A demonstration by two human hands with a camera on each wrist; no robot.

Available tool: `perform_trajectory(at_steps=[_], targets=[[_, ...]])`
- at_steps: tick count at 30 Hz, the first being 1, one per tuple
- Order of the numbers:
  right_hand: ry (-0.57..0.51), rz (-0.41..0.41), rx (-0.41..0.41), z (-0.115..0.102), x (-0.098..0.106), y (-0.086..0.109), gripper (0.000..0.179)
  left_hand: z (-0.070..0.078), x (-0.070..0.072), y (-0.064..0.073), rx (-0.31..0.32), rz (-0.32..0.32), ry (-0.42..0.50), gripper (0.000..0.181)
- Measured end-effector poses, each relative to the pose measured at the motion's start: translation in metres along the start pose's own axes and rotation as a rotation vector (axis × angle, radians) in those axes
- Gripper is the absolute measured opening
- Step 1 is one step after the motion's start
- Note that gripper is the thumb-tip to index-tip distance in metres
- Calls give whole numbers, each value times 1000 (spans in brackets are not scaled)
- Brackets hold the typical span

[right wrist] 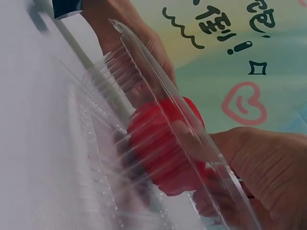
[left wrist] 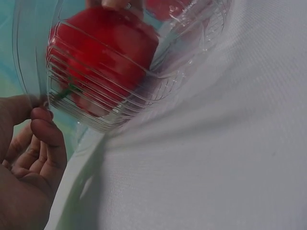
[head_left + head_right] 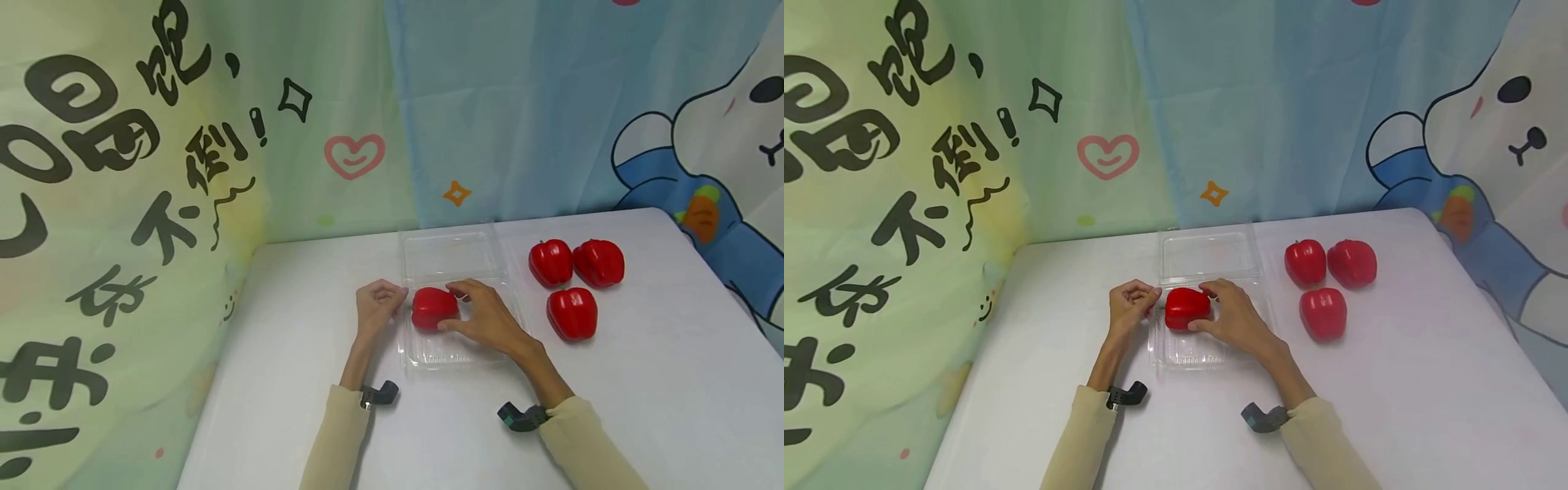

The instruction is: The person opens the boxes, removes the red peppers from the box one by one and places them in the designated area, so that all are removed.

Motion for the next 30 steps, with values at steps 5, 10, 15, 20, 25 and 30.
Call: perform_trajectory(at_steps=[5,10,15,20,25,30], targets=[[7,5,3,-2,-4,-2,83,0,-1,1,3,-4,0,12],[44,2,4,-2,-7,-4,79,0,-1,1,5,2,3,12],[26,-20,-18,-1,-8,-4,80,1,-1,1,8,5,2,13],[-9,-55,-15,-2,-9,-1,79,1,0,1,19,11,-15,12],[-28,-38,7,-3,-5,2,76,1,0,2,22,7,-34,12],[-52,18,26,-2,1,6,76,1,0,1,18,4,-37,13]])
Point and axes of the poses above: each hand's wrist, its own y-axis away from the middle knuckle, its own x-axis out of the back of the hand, z = x × y, the point moved 6 cm from there along -y, towards the middle knuckle, and after that the axes turned 10 degrees about -x, right-handed, at the moved point
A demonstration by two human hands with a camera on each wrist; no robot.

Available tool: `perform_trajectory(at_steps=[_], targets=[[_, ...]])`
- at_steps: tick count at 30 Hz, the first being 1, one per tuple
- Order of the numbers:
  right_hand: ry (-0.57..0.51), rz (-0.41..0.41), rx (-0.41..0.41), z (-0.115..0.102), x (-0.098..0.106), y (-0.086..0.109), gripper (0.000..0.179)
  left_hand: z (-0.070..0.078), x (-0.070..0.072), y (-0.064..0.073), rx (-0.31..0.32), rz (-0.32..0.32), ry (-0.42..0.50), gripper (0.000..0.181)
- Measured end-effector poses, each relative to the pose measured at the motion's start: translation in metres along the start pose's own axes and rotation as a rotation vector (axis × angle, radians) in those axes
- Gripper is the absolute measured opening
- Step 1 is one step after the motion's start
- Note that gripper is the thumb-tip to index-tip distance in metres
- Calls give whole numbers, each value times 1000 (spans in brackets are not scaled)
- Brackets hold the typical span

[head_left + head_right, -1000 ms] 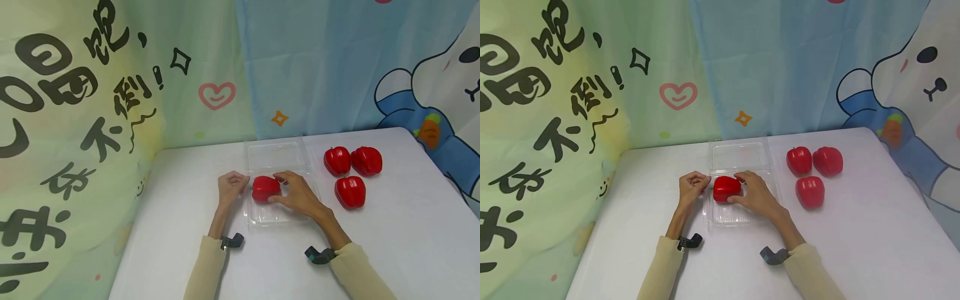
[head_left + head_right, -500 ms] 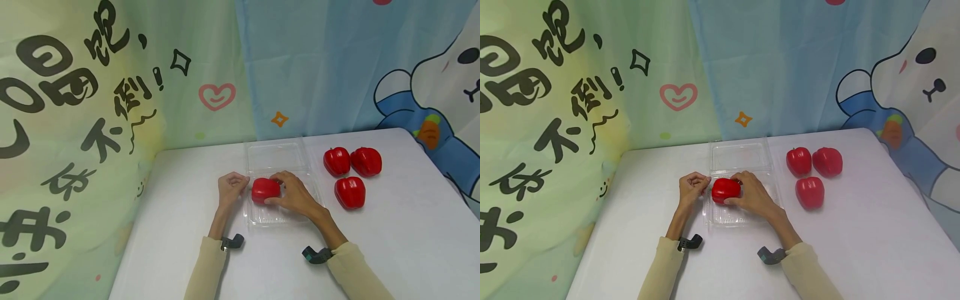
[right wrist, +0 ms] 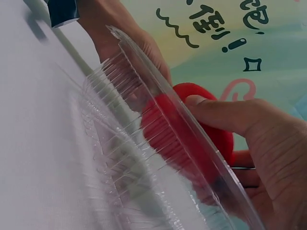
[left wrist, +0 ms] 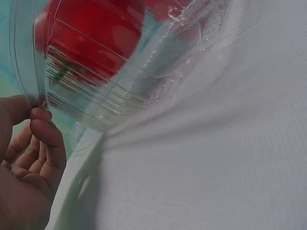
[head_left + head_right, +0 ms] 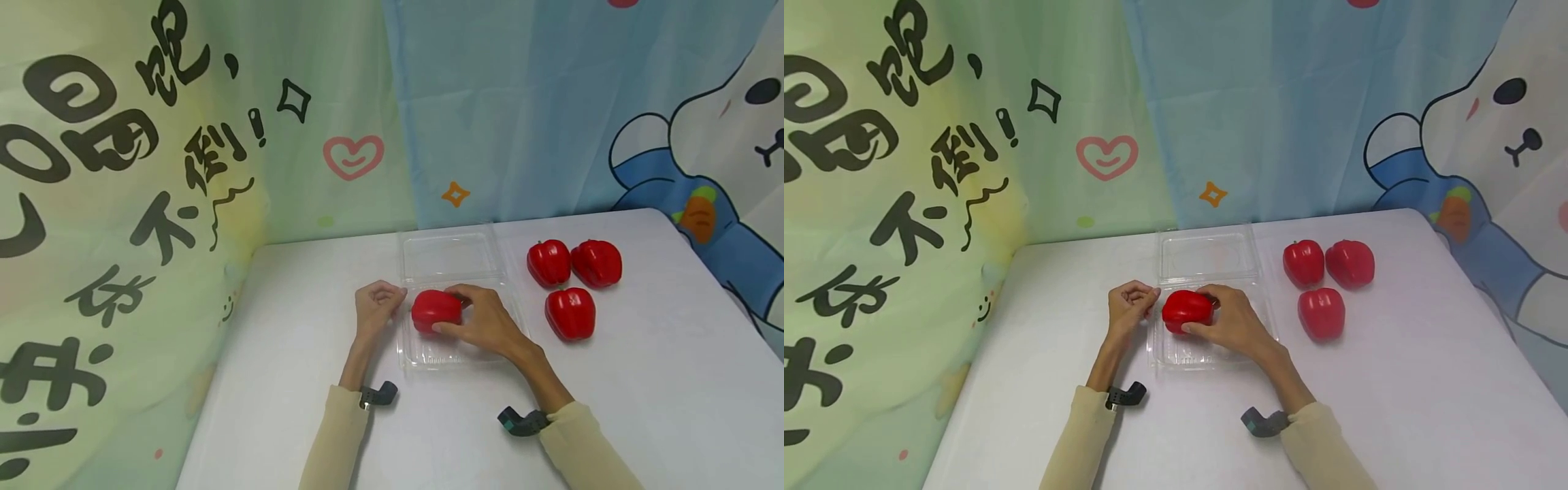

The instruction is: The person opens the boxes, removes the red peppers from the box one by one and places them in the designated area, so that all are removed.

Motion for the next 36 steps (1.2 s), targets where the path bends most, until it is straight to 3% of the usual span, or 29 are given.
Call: perform_trajectory(at_steps=[18,29,36], targets=[[-81,285,154,-2,31,20,68,0,0,-1,6,10,-4,14],[-79,365,181,3,42,28,70,-3,1,1,44,36,12,13],[-76,390,167,7,48,32,72,-2,-1,0,31,34,29,12]])
Point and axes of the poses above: each hand's wrist, its own y-axis away from the middle knuckle, its own x-axis out of the back of the hand, z = x × y, the point moved 6 cm from there along -y, towards the middle knuckle, and after that the axes turned 10 degrees about -x, right-handed, at the moved point
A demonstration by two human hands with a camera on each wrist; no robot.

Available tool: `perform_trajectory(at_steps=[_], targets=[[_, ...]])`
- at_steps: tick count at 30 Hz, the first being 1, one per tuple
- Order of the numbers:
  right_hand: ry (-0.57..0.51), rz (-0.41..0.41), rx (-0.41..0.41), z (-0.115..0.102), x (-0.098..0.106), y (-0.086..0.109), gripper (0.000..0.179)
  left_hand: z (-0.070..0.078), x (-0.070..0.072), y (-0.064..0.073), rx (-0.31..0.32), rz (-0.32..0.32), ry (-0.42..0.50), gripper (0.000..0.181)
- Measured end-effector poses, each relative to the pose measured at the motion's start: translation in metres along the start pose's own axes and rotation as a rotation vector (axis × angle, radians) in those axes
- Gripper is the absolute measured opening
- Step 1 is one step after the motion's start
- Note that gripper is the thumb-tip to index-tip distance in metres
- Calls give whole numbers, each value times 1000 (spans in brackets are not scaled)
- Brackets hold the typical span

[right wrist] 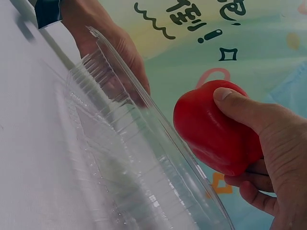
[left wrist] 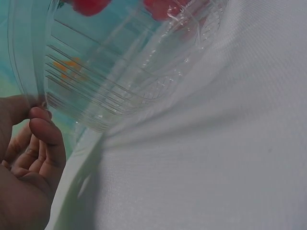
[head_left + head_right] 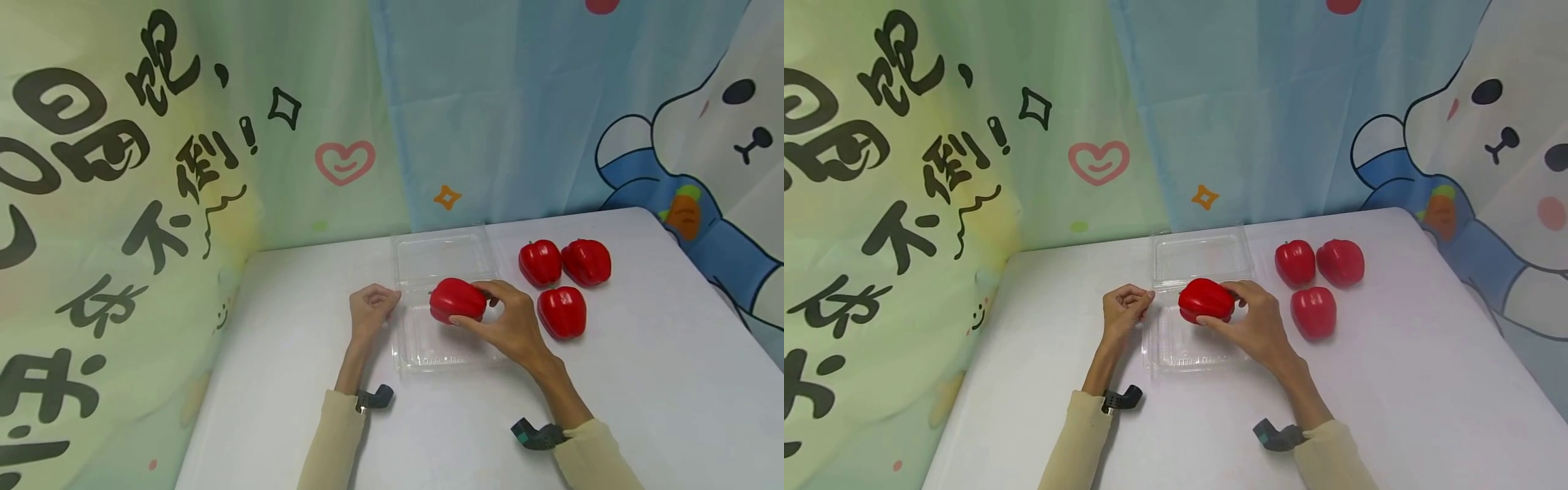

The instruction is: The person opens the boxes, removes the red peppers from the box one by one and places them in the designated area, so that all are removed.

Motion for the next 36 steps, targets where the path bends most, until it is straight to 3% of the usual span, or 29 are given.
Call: perform_trajectory(at_steps=[25,36], targets=[[14,133,-33,11,30,4,72,-2,0,2,9,-5,-7,11],[27,207,-48,15,47,6,70,1,-1,1,-37,-12,-20,13]])
Point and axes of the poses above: each hand's wrist, its own y-axis away from the middle knuckle, its own x-axis out of the back of the hand, z = x × y, the point moved 6 cm from there along -y, towards the middle knuckle, and after that the axes turned 10 degrees about -x, right-handed, at the moved point
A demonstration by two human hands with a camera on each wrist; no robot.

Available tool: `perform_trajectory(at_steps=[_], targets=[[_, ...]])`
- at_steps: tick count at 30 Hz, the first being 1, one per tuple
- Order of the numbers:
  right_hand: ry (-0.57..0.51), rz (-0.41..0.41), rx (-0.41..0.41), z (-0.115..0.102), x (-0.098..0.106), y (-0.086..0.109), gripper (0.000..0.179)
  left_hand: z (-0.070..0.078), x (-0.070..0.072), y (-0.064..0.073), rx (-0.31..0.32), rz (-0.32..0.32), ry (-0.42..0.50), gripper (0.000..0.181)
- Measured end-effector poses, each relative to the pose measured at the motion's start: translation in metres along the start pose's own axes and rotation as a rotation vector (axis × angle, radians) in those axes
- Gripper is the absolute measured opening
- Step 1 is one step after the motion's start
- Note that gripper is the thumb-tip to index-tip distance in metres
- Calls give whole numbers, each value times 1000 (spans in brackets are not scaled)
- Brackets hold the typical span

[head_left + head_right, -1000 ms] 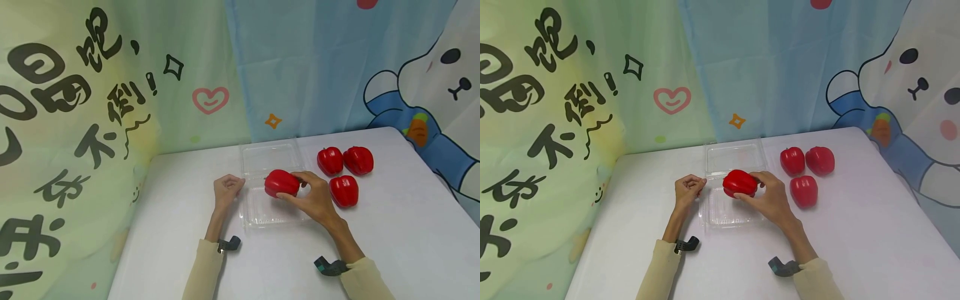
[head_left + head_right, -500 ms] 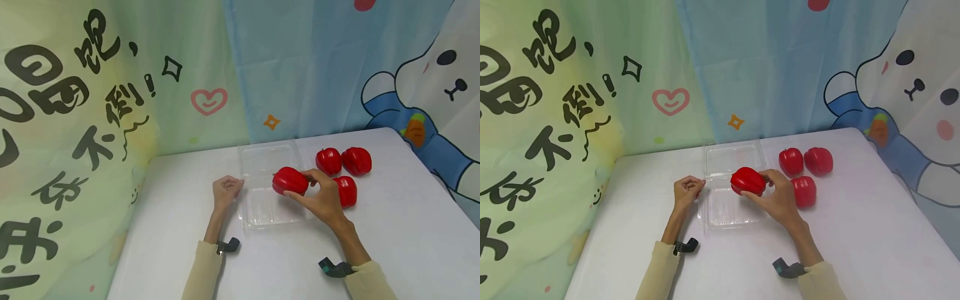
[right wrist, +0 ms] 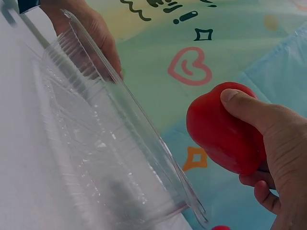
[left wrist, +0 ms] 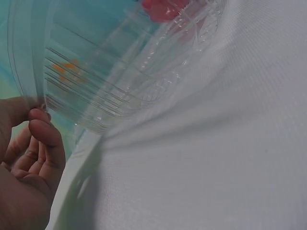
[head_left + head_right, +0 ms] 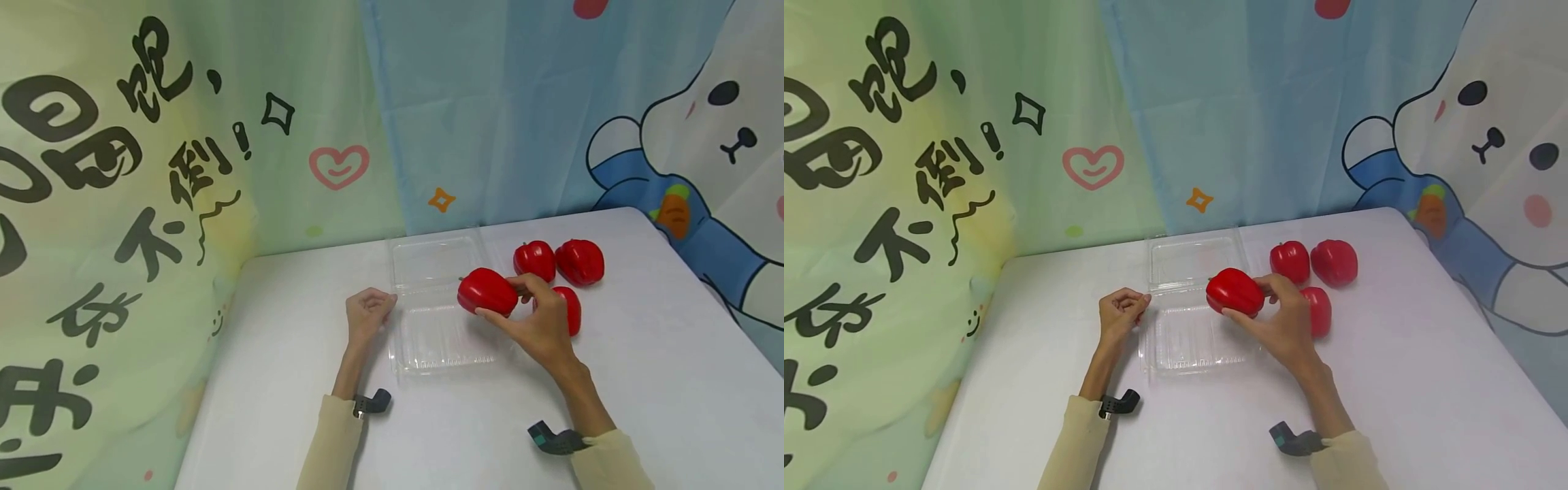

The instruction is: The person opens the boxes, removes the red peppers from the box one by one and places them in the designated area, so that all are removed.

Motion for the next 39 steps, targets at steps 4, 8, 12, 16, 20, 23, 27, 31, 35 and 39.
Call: perform_trajectory(at_steps=[4,8,12,16,20,23,27,31,35,39], targets=[[-28,43,-4,2,10,-1,71,0,0,0,1,-2,-13,13],[-71,64,-6,5,19,-2,70,0,0,0,13,0,-16,12],[-90,85,-31,10,28,-2,70,1,0,0,16,0,-21,11],[-72,123,-54,13,37,0,71,1,1,0,16,0,-22,12],[-53,161,-65,16,45,0,70,1,1,0,13,1,-10,12],[-48,179,-86,20,51,-1,68,1,1,0,8,-3,-8,12],[-50,217,-95,27,58,-2,66,0,1,0,10,-1,-4,11],[-47,293,-97,34,65,1,64,-1,2,0,13,3,-1,12],[-43,366,-123,41,73,7,61,0,1,0,28,0,-18,13],[-53,410,-118,47,78,9,60,1,2,0,40,0,-43,12]])
Point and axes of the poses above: each hand's wrist, its own y-axis away from the middle knuckle, its own x-axis out of the back of the hand, z = x × y, the point moved 6 cm from there along -y, towards the middle knuckle, and after that the axes turned 10 degrees about -x, right-handed, at the moved point
